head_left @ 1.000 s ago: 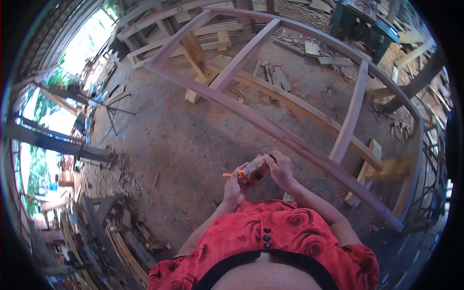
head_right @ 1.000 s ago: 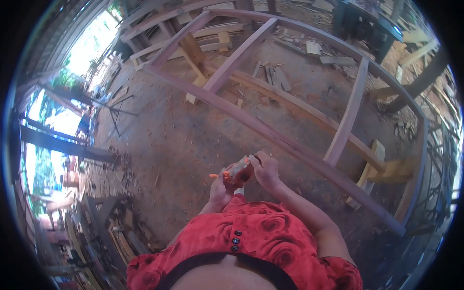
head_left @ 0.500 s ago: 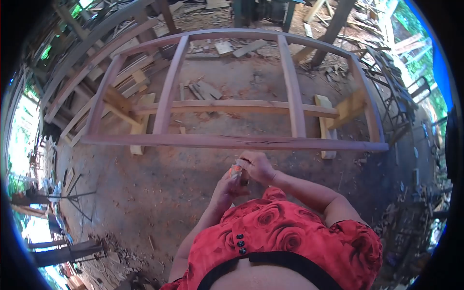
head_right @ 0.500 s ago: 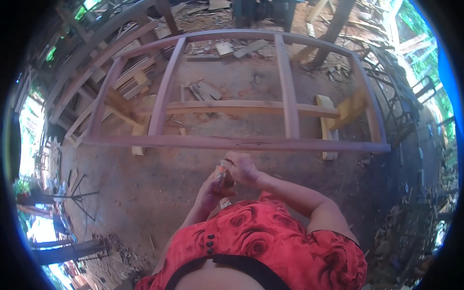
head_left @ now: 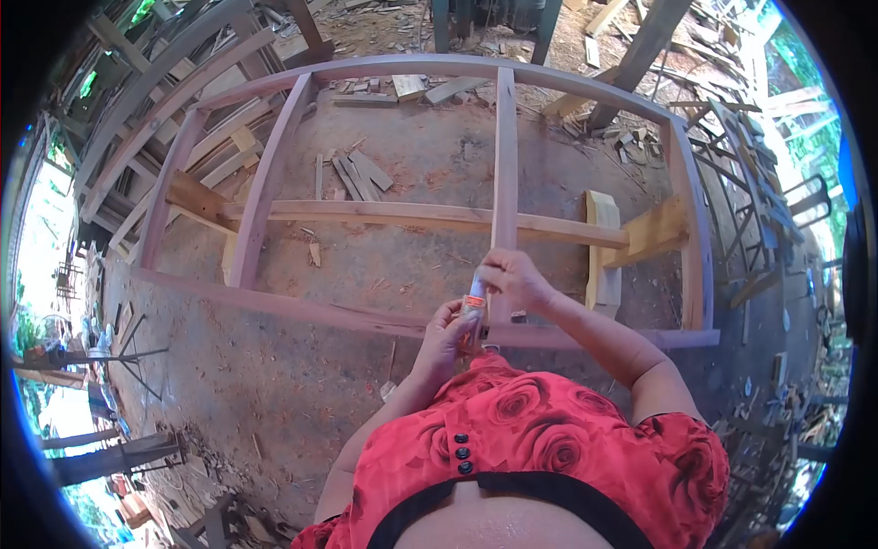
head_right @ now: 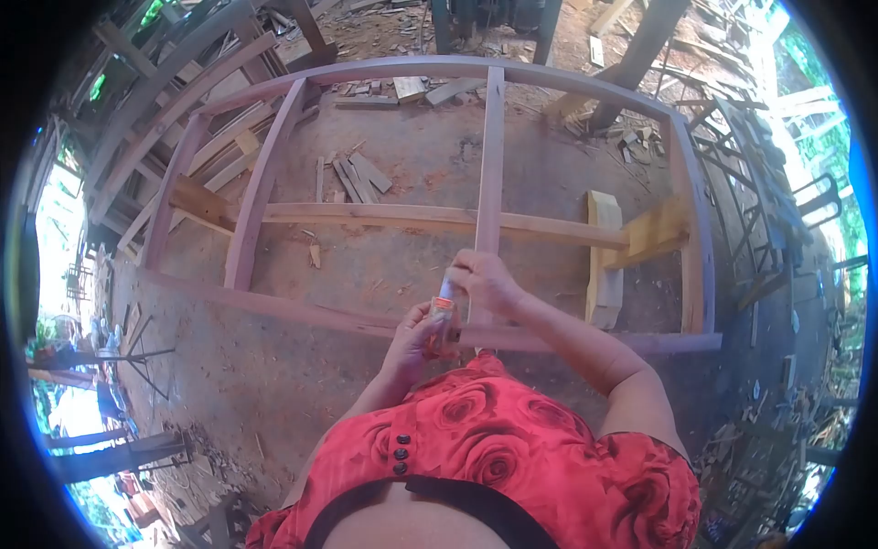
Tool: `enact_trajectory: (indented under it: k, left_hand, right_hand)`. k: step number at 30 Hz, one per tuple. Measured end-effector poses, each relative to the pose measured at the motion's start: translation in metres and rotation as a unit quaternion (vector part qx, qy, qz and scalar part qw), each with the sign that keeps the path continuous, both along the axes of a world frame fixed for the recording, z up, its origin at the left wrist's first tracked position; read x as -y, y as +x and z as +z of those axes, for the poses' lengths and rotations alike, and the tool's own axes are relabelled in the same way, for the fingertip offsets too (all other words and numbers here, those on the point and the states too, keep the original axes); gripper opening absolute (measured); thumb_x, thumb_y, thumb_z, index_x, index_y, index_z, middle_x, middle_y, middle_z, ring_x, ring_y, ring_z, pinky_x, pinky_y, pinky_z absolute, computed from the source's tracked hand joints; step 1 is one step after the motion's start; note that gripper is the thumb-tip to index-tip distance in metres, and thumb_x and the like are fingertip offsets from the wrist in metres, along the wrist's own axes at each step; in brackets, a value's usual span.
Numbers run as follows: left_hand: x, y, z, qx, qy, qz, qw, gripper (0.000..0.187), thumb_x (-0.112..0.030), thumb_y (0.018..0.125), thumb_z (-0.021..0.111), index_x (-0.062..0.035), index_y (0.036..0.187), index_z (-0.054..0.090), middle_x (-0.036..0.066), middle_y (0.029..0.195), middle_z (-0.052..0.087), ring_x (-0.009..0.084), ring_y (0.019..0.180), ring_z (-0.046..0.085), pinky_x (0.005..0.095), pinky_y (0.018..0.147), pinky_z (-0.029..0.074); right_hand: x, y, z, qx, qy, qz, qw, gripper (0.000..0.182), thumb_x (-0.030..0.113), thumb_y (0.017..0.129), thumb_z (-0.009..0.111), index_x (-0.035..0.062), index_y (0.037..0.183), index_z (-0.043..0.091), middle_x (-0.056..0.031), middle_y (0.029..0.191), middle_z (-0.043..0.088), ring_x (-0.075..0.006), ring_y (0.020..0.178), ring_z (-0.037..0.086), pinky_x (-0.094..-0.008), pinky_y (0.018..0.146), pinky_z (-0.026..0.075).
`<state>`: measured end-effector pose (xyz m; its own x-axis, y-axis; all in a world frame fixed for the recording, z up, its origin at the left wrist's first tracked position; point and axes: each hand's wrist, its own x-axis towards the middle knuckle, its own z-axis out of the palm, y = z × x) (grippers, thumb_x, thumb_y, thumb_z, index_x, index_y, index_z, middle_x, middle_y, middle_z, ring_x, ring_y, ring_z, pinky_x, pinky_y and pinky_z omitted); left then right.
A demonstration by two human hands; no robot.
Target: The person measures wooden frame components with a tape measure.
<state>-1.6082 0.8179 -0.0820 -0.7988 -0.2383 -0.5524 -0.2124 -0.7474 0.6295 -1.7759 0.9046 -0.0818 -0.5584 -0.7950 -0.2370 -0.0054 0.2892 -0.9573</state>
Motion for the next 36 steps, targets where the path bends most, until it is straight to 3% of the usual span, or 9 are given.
enact_trajectory:
  k: [6, 14, 16, 17, 20, 22, 23, 25, 36]
  left_hand:
    - [-0.018, -0.043, -0.004, 0.015, -0.050, -0.014, 0.999, 0.041, -0.021, 0.083, 0.063, -0.0070, 0.118, 0.046, 0.005, 0.102, 0.055, 0.0113, 0.085, 0.055, 0.0271, 0.068, 0.049]
    - [-0.005, -0.042, -0.014, -0.024, -0.034, -0.043, 0.998, 0.044, -0.016, 0.083, 0.061, -0.0035, 0.121, 0.044, 0.009, 0.106, 0.056, 0.0150, 0.090, 0.058, 0.0292, 0.077, 0.049]
    - [-0.005, -0.045, -0.008, -0.020, -0.017, -0.027, 0.999, 0.045, -0.014, 0.083, 0.060, -0.0021, 0.123, 0.042, 0.009, 0.109, 0.055, 0.0138, 0.094, 0.056, 0.0277, 0.080, 0.047]
    - [-0.005, -0.048, -0.003, -0.018, -0.019, -0.019, 0.999, 0.045, -0.014, 0.083, 0.060, -0.0021, 0.123, 0.042, 0.009, 0.109, 0.055, 0.0138, 0.094, 0.056, 0.0277, 0.080, 0.047]
    - [-0.007, -0.059, -0.007, -0.003, 0.007, 0.014, 1.000, 0.048, -0.011, 0.082, 0.062, -0.0017, 0.125, 0.044, 0.007, 0.107, 0.057, 0.0127, 0.094, 0.056, 0.0267, 0.081, 0.046]
    - [-0.008, -0.063, -0.011, 0.010, -0.017, 0.022, 1.000, 0.048, -0.011, 0.081, 0.063, -0.0014, 0.125, 0.045, 0.006, 0.108, 0.057, 0.0127, 0.094, 0.056, 0.0265, 0.081, 0.046]
    - [-0.007, -0.064, -0.011, 0.023, -0.035, 0.014, 0.999, 0.048, -0.010, 0.081, 0.063, -0.0010, 0.125, 0.045, 0.006, 0.108, 0.057, 0.0128, 0.093, 0.056, 0.0263, 0.081, 0.046]
    - [0.001, -0.063, -0.007, 0.034, -0.030, 0.013, 0.999, 0.051, -0.011, 0.079, 0.065, 0.0001, 0.124, 0.046, 0.007, 0.107, 0.057, 0.0133, 0.092, 0.056, 0.0257, 0.081, 0.045]
    - [-0.018, -0.031, -0.017, 0.161, 0.081, 0.164, 0.970, 0.060, -0.013, 0.070, 0.070, 0.0019, 0.123, 0.047, 0.012, 0.108, 0.059, 0.0207, 0.094, 0.061, 0.0331, 0.082, 0.051]
  right_hand:
    - [0.003, -0.129, -0.004, -0.107, -0.011, -0.019, 0.994, 0.019, 0.016, 0.081, 0.057, -0.0012, 0.076, 0.059, -0.0043, 0.065, 0.057, -0.0095, 0.060, 0.053, -0.0270, 0.053, 0.042]
    - [0.033, -0.293, 0.004, -0.344, 0.030, -0.095, 0.934, 0.023, 0.024, 0.078, 0.059, 0.0027, 0.071, 0.062, -0.0121, 0.068, 0.060, -0.0252, 0.066, 0.060, -0.0354, 0.060, 0.044]
    - [0.047, -0.322, 0.010, -0.415, -0.004, -0.088, 0.906, 0.019, 0.021, 0.082, 0.058, 0.0033, 0.076, 0.062, -0.0017, 0.061, 0.055, -0.0100, 0.057, 0.051, -0.0268, 0.056, 0.041]
    - [0.055, -0.337, 0.011, -0.412, -0.009, -0.082, 0.907, 0.019, 0.021, 0.082, 0.058, 0.0033, 0.076, 0.062, -0.0017, 0.061, 0.055, -0.0100, 0.057, 0.051, -0.0268, 0.056, 0.041]
    - [0.078, -0.393, 0.001, -0.407, 0.033, -0.109, 0.906, 0.021, 0.025, 0.081, 0.059, 0.0046, 0.078, 0.064, -0.0033, 0.063, 0.057, -0.0127, 0.059, 0.053, -0.0270, 0.058, 0.043]
    - [0.094, -0.443, -0.019, -0.613, 0.065, -0.070, 0.784, 0.020, 0.029, 0.077, 0.058, 0.0121, 0.079, 0.067, -0.0095, 0.077, 0.064, -0.0297, 0.076, 0.061, -0.0357, 0.070, 0.046]
    - [0.105, -0.467, -0.031, -0.609, 0.053, -0.061, 0.789, 0.020, 0.029, 0.077, 0.058, 0.0121, 0.079, 0.067, -0.0095, 0.077, 0.064, -0.0297, 0.076, 0.061, -0.0357, 0.070, 0.046]
    - [0.126, -0.509, -0.051, -0.424, 0.083, -0.153, 0.889, 0.022, 0.031, 0.076, 0.058, 0.0124, 0.081, 0.068, -0.0089, 0.077, 0.065, -0.0279, 0.075, 0.061, -0.0359, 0.068, 0.047]
    - [0.198, -0.613, -0.145, -0.393, 0.034, -0.139, 0.908, 0.029, 0.033, 0.076, 0.061, 0.0103, 0.092, 0.069, -0.0102, 0.093, 0.067, -0.0245, 0.090, 0.062, -0.0331, 0.080, 0.046]
